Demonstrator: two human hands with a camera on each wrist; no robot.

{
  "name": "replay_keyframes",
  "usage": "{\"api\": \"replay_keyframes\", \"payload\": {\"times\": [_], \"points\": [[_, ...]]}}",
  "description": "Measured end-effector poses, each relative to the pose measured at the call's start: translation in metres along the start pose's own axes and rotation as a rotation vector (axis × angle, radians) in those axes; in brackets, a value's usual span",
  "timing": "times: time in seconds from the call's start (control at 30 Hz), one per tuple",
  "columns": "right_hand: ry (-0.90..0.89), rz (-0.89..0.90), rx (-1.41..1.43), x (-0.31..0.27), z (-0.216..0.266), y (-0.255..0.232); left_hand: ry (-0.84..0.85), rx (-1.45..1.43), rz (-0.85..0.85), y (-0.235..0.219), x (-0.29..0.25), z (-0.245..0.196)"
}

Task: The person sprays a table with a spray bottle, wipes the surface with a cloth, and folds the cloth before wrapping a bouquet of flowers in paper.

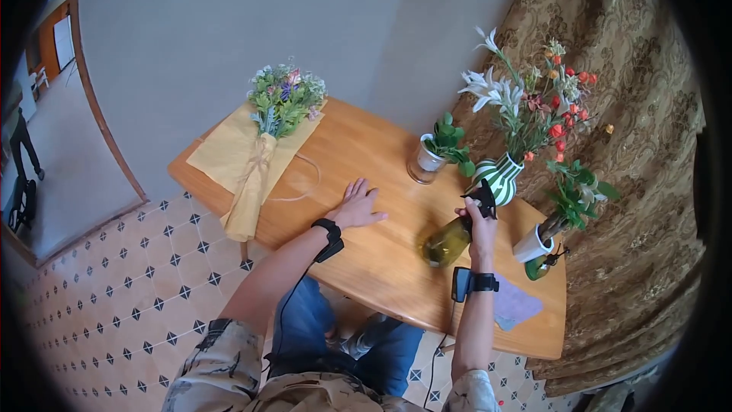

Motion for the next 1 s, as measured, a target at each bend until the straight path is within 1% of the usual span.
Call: {"api": "replay_keyframes", "payload": {"times": [0.1,0.17,0.2,0.23,0.3,0.5,0.57,0.63,0.7,0.73,0.77,0.83,0.93,1.0], "points": [[-0.015,-0.033,-0.040,0.015,-0.010,-0.010,0.003,0.004,0.015,0.002,0.000,-0.001],[-0.125,-0.192,-0.095,0.019,-0.005,-0.019,0.008,0.010,0.021,0.000,0.002,-0.003],[-0.188,-0.229,-0.085,0.015,0.003,-0.017,-0.003,0.017,0.021,0.000,0.001,-0.003],[-0.185,-0.235,-0.091,0.017,0.002,-0.018,-0.015,0.025,0.023,0.000,0.000,-0.003],[-0.317,-0.261,-0.179,0.017,0.007,-0.025,-0.014,0.019,0.029,0.001,-0.001,-0.003],[-0.277,-0.292,-0.184,0.032,0.001,-0.046,-0.012,0.019,0.011,0.005,0.002,-0.001],[-0.406,-0.431,-0.259,0.031,0.009,-0.050,-0.021,0.007,0.009,0.002,-0.001,0.000],[-0.430,-0.444,-0.230,0.028,0.017,-0.047,-0.023,0.012,0.026,0.001,-0.001,-0.001],[-0.293,-0.481,-0.207,0.030,0.016,-0.055,-0.025,0.018,0.030,0.000,-0.001,-0.001],[-0.285,-0.504,-0.203,0.033,0.012,-0.063,-0.022,0.025,0.033,0.000,0.000,-0.002],[-0.284,-0.503,-0.204,0.035,0.009,-0.067,-0.023,0.025,0.033,0.000,-0.001,-0.002],[-0.387,-0.480,-0.147,0.035,0.014,-0.068,-0.028,0.017,0.030,0.000,-0.001,-0.002],[-0.432,-0.493,-0.158,0.031,0.020,-0.066,-0.029,0.025,0.030,-0.001,-0.001,-0.003],[-0.406,-0.482,-0.171,0.032,0.019,-0.068,-0.027,0.025,0.034,0.000,0.000,-0.003]]}}
Point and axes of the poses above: each hand's wrist, its own x-axis towards the middle knuckle, its own y-axis out of the palm, z = x × y, the point moved 5 cm from there along x, towards the middle knuckle, and after that the axes turned 4 degrees about x, right-handed, at the moved point
